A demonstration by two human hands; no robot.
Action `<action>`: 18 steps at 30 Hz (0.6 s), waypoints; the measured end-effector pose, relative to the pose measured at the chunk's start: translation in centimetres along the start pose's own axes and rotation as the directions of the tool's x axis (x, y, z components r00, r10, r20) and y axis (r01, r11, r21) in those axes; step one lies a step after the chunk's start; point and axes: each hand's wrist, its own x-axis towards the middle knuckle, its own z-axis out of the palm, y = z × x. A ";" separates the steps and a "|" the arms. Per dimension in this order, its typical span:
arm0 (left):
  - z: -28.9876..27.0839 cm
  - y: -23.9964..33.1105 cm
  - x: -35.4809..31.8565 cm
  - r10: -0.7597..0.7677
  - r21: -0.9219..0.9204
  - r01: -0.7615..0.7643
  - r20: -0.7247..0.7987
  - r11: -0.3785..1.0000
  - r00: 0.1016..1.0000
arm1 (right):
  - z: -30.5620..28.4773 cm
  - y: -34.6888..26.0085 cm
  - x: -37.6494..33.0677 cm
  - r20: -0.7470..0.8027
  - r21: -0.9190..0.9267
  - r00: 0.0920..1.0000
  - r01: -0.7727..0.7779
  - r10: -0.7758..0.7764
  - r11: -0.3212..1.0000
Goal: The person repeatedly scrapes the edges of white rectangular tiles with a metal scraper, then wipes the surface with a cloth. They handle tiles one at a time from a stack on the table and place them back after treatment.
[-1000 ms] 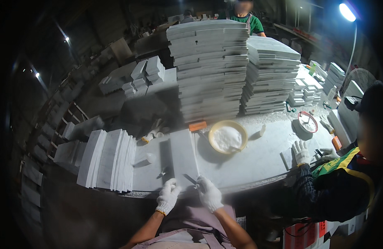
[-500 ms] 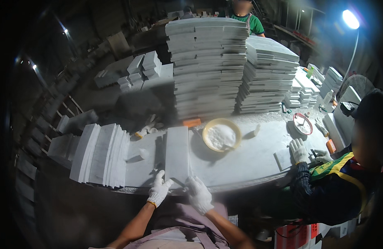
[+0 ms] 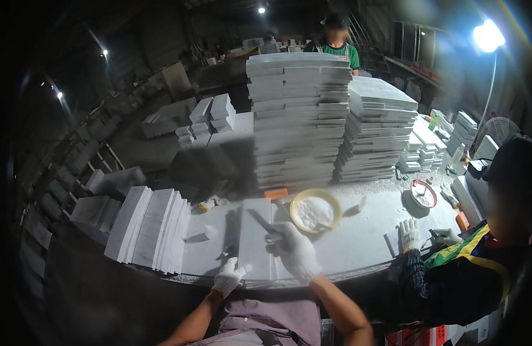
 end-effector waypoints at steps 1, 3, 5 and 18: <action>0.0 -0.1 0.1 -0.008 0.049 0.008 -0.007 0.999 1.000 | 0.1 -2.1 0.7 0.108 -0.172 0.987 0.137 -0.120 0.976; 0.1 -0.3 0.0 -0.006 0.063 0.006 -0.005 0.998 1.000 | 0.7 -6.4 2.0 0.312 -0.468 0.930 0.329 -0.195 0.821; 0.1 -0.2 0.0 0.005 0.072 -0.004 -0.001 0.997 1.000 | 1.9 -10.7 3.2 0.351 -0.458 0.829 0.557 -0.435 0.693; -0.7 1.4 -0.7 -0.039 -0.071 0.043 0.061 0.997 0.997 | -5.2 -2.9 -0.8 -0.210 0.379 0.967 0.213 -0.141 0.900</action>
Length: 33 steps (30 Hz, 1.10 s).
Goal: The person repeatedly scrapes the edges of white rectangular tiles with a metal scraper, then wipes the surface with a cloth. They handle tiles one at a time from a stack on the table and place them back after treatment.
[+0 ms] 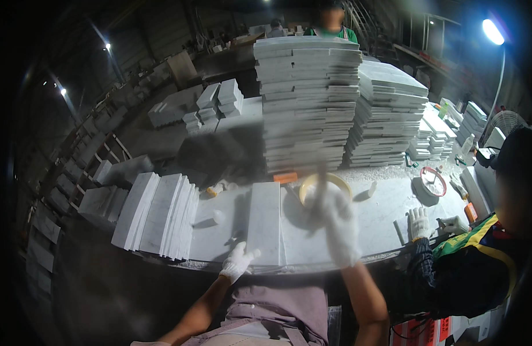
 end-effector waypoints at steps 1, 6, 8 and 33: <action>0.0 -0.2 0.2 -0.012 -0.069 0.014 0.022 0.998 1.000 | -1.2 3.4 -2.4 -0.024 -0.031 0.983 -0.181 0.180 0.983; 0.5 -1.2 1.1 -0.004 -0.096 0.009 0.051 0.995 0.999 | -2.2 16.5 -13.2 -0.153 -0.292 0.808 -0.586 0.568 0.755; 0.6 -1.4 1.3 0.058 0.067 -0.057 -0.009 0.996 0.998 | -1.4 18.6 -14.1 -0.091 -0.254 0.860 -0.508 0.502 0.823; -1.0 3.0 1.3 -0.129 -0.328 0.125 0.011 0.936 0.992 | 3.9 18.4 -13.7 -0.085 -0.328 0.936 -0.350 0.342 0.877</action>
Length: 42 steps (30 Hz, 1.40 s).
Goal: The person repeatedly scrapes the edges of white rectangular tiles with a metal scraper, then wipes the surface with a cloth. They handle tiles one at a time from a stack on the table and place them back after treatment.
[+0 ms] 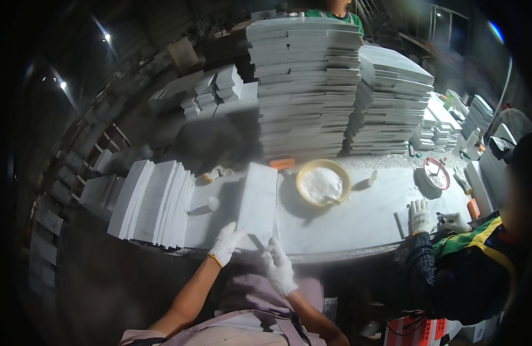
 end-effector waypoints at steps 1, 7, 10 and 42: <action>0.1 -0.3 0.2 0.020 0.001 -0.020 -0.006 1.000 1.000 | 0.0 -0.2 0.0 0.008 0.034 1.000 -0.030 0.030 0.999; 1.9 -1.8 1.0 0.018 -0.247 -0.059 -0.166 0.967 0.986 | -1.2 -0.4 -0.3 0.018 0.155 0.999 -0.042 0.039 0.987; 2.6 -1.2 0.9 -0.030 -0.361 -0.041 -0.189 0.932 0.982 | -3.4 0.8 -1.6 0.051 0.210 0.987 -0.160 0.152 0.965; -27.0 -1.0 -8.3 0.122 -0.421 -0.350 -0.480 0.837 0.869 | -5.0 5.8 -6.4 -0.060 0.207 0.975 -0.198 0.215 0.958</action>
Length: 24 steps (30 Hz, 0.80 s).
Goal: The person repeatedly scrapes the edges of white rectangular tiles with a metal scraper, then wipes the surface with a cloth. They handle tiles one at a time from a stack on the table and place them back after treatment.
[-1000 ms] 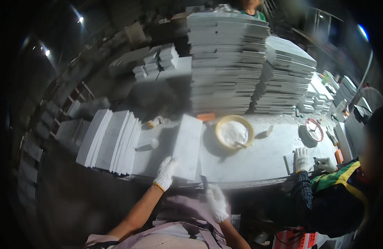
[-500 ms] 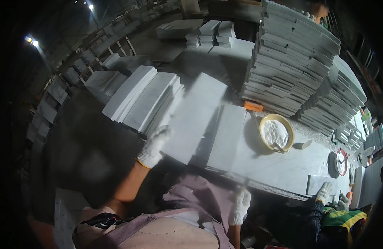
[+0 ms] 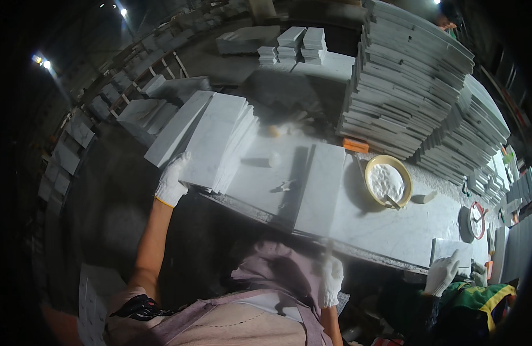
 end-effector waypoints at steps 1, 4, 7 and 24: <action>-0.1 0.1 0.2 -0.029 -0.049 0.027 -0.027 0.998 0.999 | 0.1 0.0 -0.2 0.030 0.040 0.999 0.011 -0.013 0.999; 0.1 0.5 0.6 -0.131 -0.094 0.121 -0.108 0.988 0.986 | 0.8 -0.1 -0.6 0.039 0.075 0.999 -0.002 -0.001 0.997; -0.3 0.7 1.2 -0.110 -0.124 0.102 -0.062 0.987 0.992 | 1.4 -0.4 -0.5 0.041 0.061 0.999 -0.009 0.006 0.998; -2.4 -1.1 1.9 0.107 0.037 -0.101 -0.278 0.994 0.955 | 1.5 -0.2 -0.2 0.077 -0.001 0.997 -0.027 0.027 1.000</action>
